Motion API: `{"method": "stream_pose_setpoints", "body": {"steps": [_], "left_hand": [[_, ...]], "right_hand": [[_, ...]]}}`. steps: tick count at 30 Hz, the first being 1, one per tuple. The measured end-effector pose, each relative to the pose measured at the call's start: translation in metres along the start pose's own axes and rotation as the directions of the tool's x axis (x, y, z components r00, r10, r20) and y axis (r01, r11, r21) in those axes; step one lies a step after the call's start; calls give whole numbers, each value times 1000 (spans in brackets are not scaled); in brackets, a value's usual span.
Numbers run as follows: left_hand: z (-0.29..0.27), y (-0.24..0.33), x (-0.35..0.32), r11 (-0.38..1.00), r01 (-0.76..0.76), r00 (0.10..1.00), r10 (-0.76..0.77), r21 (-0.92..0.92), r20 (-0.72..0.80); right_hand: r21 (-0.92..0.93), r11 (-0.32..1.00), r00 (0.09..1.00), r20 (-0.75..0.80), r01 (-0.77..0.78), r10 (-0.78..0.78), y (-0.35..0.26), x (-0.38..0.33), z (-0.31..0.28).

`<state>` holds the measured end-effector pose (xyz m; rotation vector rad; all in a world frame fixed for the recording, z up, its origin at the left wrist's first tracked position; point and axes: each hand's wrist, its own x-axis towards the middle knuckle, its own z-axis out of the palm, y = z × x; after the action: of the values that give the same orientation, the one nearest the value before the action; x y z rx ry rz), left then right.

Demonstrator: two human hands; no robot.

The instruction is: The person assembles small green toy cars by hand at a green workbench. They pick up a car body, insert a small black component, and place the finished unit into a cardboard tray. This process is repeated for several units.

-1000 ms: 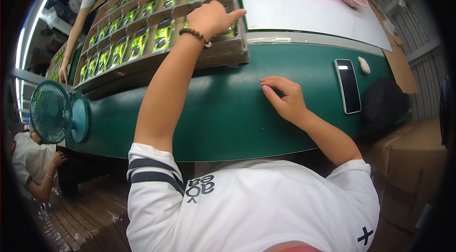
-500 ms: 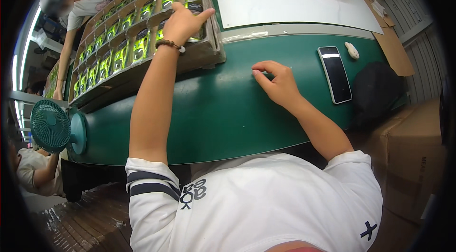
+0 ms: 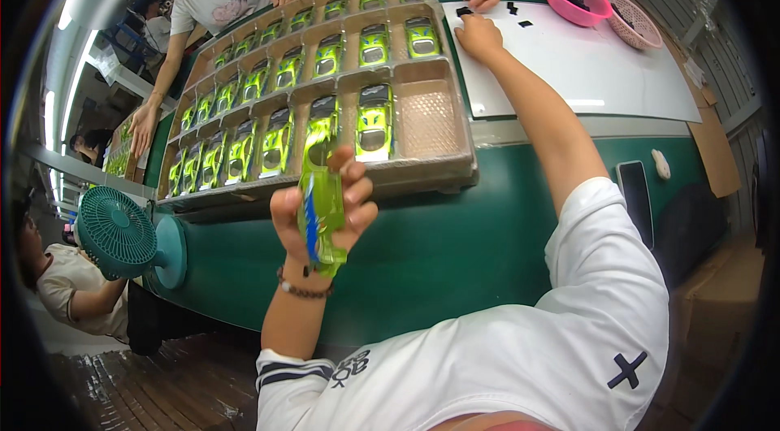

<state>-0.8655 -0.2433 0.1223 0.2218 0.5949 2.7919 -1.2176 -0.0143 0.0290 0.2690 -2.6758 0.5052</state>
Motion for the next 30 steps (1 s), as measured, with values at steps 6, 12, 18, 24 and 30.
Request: {"method": "stream_pose_setpoints", "body": {"steps": [6, 12, 18, 24, 30], "left_hand": [[-37, 18, -59, 998, 17, 998, -14, 52, -59], [-54, 8, -61, 983, -101, 991, 86, -151, -106], [-64, 11, -68, 990, -129, 986, 122, -56, -117], [-69, 5, -70, 982, -181, 978, 185, 46, -92], [-61, -2, -70, 771, -281, 932, 361, 571, -30]], "right_hand": [[-107, 993, 998, -10, -59, 58, -24, 2, 24], [-154, 978, 962, -215, 139, -171, -6, 38, 39], [-144, 982, 977, 195, 120, -90, -3, 70, 26], [-150, 956, 967, 50, 253, -248, 14, 65, 17], [719, 683, 980, -197, 133, 16, 20, -4, -68]]}}
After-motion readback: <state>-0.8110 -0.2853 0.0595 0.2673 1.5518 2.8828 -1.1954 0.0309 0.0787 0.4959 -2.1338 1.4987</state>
